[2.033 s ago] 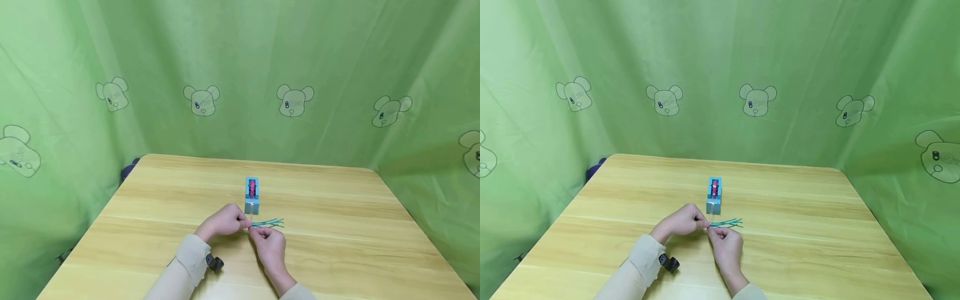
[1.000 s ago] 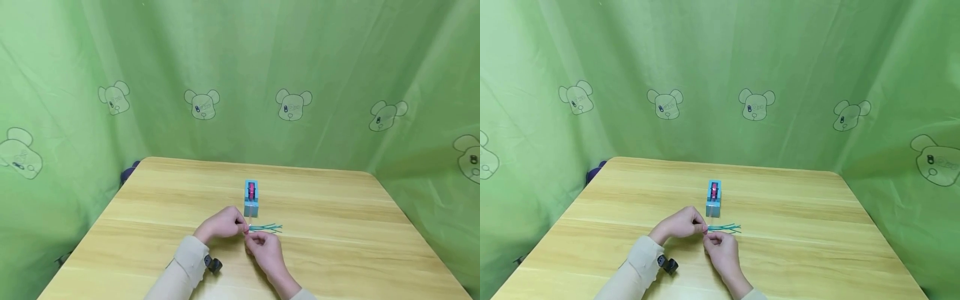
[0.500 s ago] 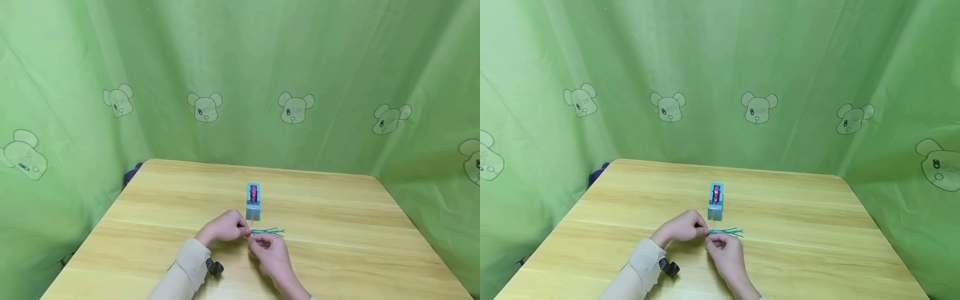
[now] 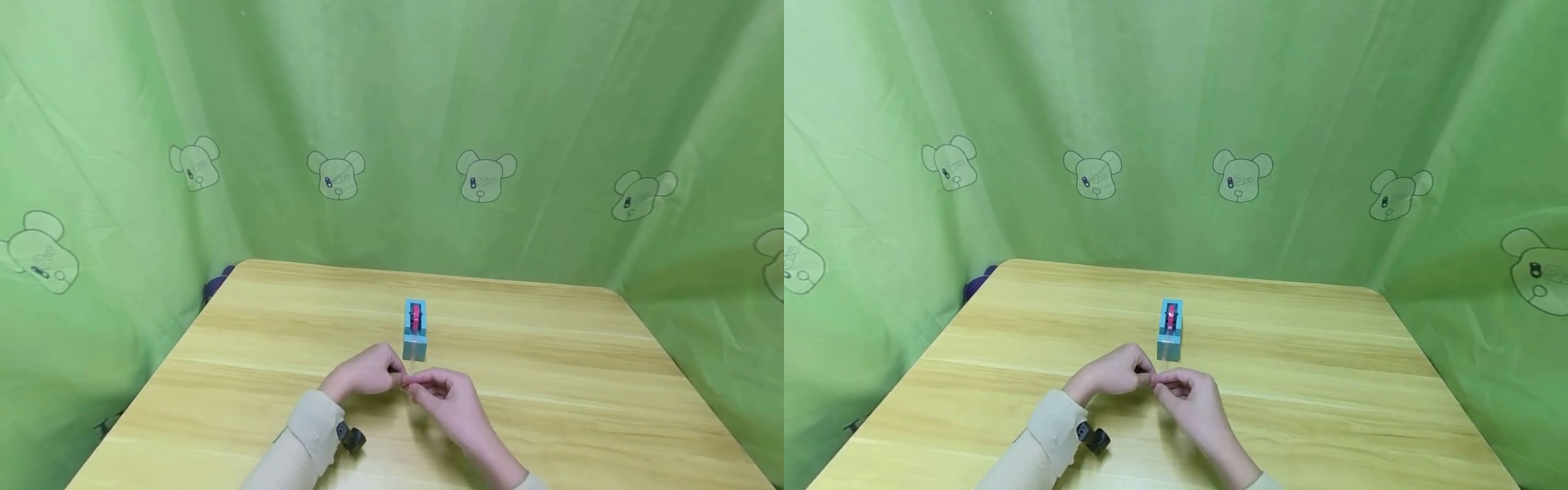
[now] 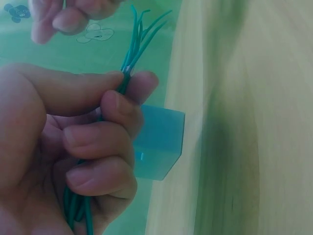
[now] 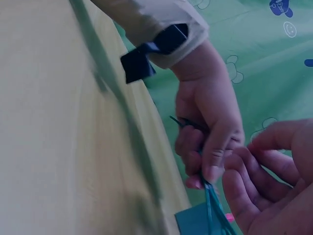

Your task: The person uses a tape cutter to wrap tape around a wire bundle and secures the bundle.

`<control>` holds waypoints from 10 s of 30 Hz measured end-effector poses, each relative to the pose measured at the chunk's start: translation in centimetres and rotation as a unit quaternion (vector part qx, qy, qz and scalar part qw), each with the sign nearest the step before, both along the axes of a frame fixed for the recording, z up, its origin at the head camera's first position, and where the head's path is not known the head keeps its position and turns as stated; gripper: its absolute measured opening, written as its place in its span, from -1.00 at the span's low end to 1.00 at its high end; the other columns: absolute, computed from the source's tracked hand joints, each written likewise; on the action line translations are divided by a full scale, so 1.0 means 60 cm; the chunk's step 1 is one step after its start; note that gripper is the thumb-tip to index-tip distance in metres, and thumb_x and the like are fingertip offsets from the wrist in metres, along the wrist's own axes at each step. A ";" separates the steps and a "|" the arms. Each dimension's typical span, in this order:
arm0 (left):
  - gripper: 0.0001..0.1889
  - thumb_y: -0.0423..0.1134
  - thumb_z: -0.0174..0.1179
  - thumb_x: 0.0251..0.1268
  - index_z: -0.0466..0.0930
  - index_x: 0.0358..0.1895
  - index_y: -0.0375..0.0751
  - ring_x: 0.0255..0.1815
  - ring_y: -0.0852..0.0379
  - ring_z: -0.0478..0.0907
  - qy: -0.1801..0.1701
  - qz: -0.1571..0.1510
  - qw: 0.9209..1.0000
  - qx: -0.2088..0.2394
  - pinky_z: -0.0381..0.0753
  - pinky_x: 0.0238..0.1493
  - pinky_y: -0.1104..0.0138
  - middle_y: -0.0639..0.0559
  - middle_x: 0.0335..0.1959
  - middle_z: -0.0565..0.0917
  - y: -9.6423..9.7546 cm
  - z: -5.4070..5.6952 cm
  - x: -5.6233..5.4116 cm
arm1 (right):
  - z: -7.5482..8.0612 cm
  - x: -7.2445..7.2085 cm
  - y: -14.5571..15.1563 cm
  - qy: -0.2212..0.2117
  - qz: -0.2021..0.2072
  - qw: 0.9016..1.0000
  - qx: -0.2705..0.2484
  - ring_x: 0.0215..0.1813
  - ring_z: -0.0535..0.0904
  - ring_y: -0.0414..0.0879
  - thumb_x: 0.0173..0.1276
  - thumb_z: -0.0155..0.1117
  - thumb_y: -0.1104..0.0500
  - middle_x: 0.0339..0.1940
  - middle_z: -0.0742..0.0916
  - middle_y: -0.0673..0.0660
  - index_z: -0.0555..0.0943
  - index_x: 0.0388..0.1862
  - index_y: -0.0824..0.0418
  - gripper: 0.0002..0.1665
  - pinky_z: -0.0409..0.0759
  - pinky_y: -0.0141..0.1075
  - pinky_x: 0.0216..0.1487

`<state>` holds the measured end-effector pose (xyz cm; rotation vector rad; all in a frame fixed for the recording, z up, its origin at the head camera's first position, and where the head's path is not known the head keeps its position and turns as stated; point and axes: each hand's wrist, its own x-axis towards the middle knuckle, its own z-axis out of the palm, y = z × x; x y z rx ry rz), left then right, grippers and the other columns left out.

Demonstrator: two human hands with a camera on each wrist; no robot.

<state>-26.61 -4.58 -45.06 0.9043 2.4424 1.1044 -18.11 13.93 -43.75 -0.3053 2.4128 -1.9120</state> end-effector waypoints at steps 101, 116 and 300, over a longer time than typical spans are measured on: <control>-0.81 -0.32 0.21 0.37 0.78 -0.39 -0.13 -0.78 0.33 0.20 0.009 -0.001 1.000 -0.007 0.19 -0.69 0.49 0.20 -0.80 0.38 0.011 0.000 0.005 | -0.026 -0.111 0.061 0.004 0.172 0.979 0.106 -0.42 0.61 -0.08 0.21 0.43 0.29 -0.47 0.70 0.12 0.67 -0.34 0.34 -0.88 0.62 -0.33 -0.38; -0.82 -0.31 0.20 0.37 0.78 -0.36 -0.14 -0.77 0.33 0.21 0.019 0.005 1.000 -0.010 0.20 -0.68 0.49 0.19 -0.76 0.44 0.015 -0.004 0.005 | -0.030 -0.112 0.060 0.067 0.146 0.974 0.160 -0.41 0.60 -0.15 0.18 0.47 0.30 -0.46 0.71 -0.04 0.67 -0.44 0.20 -0.89 0.61 -0.32 -0.34; -0.88 -0.25 0.30 0.33 0.83 -0.29 -0.10 -0.66 0.31 0.37 0.084 0.075 0.993 -0.025 0.46 -0.46 0.42 0.25 -0.49 0.69 0.013 -0.016 -0.009 | -0.039 -0.125 0.063 0.085 0.124 0.960 0.235 -0.39 0.56 -0.19 0.39 0.31 0.19 -0.35 0.76 -0.02 0.78 -0.27 0.16 -0.87 0.58 -0.29 -0.26</control>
